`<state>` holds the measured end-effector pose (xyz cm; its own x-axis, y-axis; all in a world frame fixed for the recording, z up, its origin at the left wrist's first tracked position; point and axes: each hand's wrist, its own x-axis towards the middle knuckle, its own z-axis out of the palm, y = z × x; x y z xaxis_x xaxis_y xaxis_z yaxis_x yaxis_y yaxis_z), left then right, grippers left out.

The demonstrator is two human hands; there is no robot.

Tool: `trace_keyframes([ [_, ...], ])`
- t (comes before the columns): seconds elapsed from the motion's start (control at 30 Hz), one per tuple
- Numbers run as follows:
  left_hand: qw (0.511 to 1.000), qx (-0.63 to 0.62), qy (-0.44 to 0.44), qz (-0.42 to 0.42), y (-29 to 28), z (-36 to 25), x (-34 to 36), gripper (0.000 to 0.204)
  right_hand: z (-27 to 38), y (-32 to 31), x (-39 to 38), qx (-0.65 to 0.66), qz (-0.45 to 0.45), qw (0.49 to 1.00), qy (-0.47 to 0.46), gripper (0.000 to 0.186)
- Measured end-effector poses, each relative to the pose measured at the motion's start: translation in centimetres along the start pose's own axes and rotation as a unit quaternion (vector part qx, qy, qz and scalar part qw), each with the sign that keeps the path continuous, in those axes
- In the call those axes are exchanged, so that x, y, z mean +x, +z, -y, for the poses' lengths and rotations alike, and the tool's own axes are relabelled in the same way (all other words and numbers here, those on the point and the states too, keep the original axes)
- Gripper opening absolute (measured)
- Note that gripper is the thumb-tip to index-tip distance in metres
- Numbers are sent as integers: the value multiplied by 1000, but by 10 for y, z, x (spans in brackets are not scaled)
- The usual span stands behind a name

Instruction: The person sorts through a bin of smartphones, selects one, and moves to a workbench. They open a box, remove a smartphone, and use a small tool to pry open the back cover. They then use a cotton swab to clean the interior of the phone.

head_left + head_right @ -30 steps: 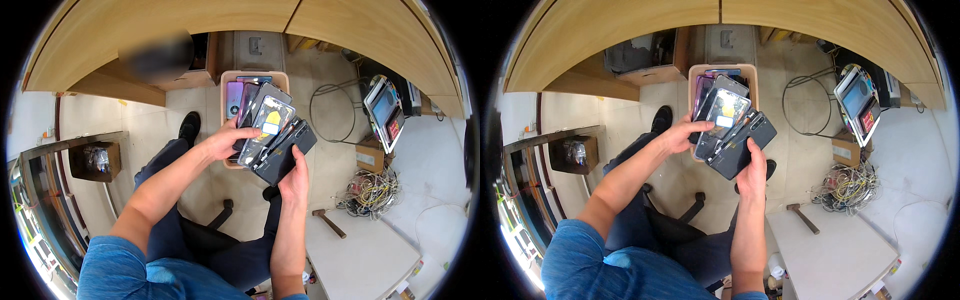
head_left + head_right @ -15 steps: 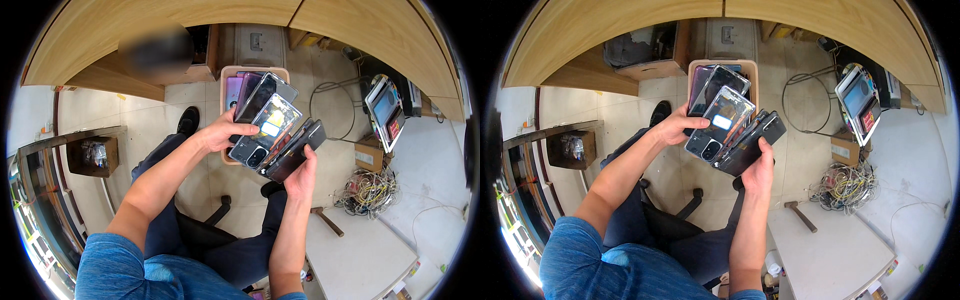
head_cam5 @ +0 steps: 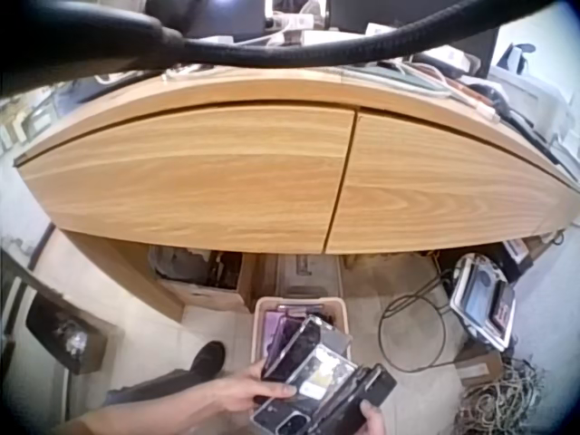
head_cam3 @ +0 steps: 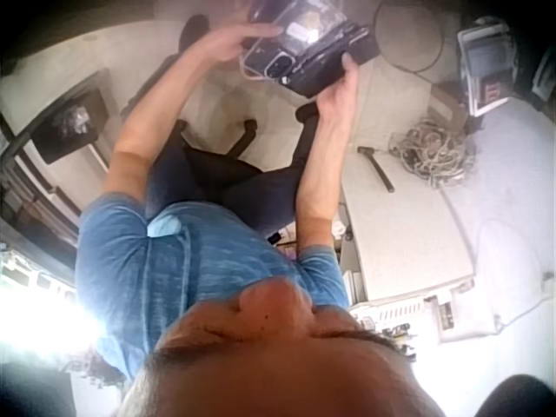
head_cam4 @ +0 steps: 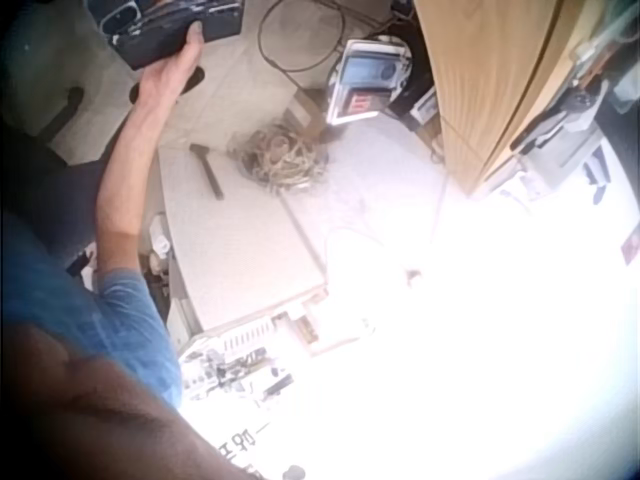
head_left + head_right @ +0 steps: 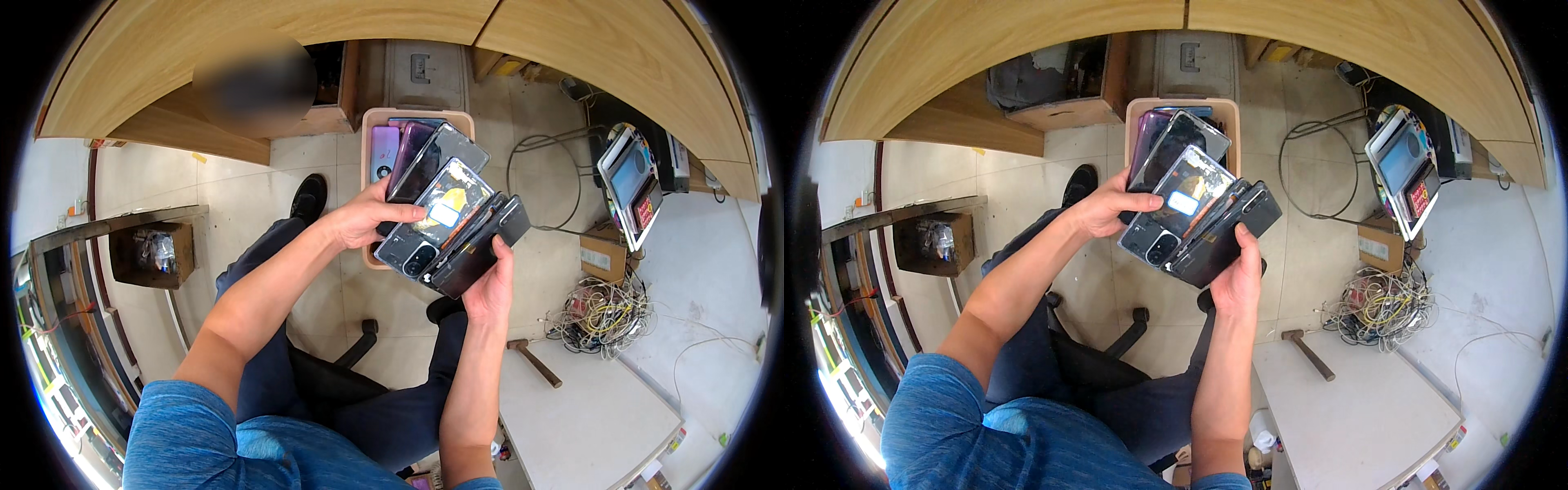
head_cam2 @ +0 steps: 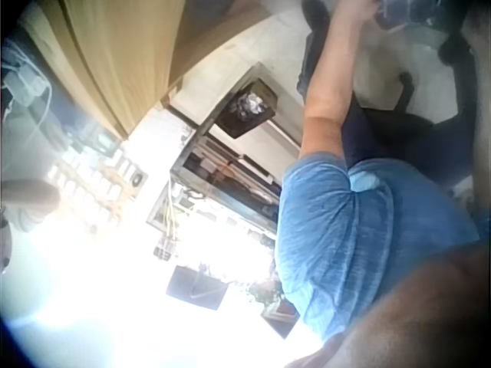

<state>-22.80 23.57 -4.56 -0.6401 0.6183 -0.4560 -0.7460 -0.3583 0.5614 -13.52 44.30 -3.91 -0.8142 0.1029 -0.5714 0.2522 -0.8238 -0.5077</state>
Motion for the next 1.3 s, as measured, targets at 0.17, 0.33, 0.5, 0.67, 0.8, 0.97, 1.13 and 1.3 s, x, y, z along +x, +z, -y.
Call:
trace_keyframes([
  [0.17, 1000, -2, -10, 10, -2, 0, 1, 70, 4, 2, -2, -1, 42, 999, 14, 47],
  [0.33, 1000, -2, -9, 14, -1, -1, 0, 69, 2, -2, 0, 4, 10, 1000, 13, 47],
  [0.5, 1000, -5, -9, 19, -3, 2, 1, 69, -3, -14, 5, 17, -8, 1000, 0, 45],
  [0.67, 1000, -19, 0, 25, -2, 1, 0, 65, 2, -2, -1, 23, 21, 1000, 5, 43],
  [0.8, 999, -38, 0, 24, -7, 5, 2, 63, 2, 4, -2, 32, 16, 999, 6, 44],
  [0.97, 999, -51, -9, 0, -6, 4, 2, 61, 0, -4, 3, 19, 24, 999, 6, 44],
  [1.13, 998, -54, -18, -7, -7, 5, 4, 58, 2, 6, -1, 19, 46, 999, 10, 43],
  [1.3, 998, -47, -27, -33, -2, 3, 3, 57, -3, -10, 3, -8, -23, 1000, 13, 40],
])
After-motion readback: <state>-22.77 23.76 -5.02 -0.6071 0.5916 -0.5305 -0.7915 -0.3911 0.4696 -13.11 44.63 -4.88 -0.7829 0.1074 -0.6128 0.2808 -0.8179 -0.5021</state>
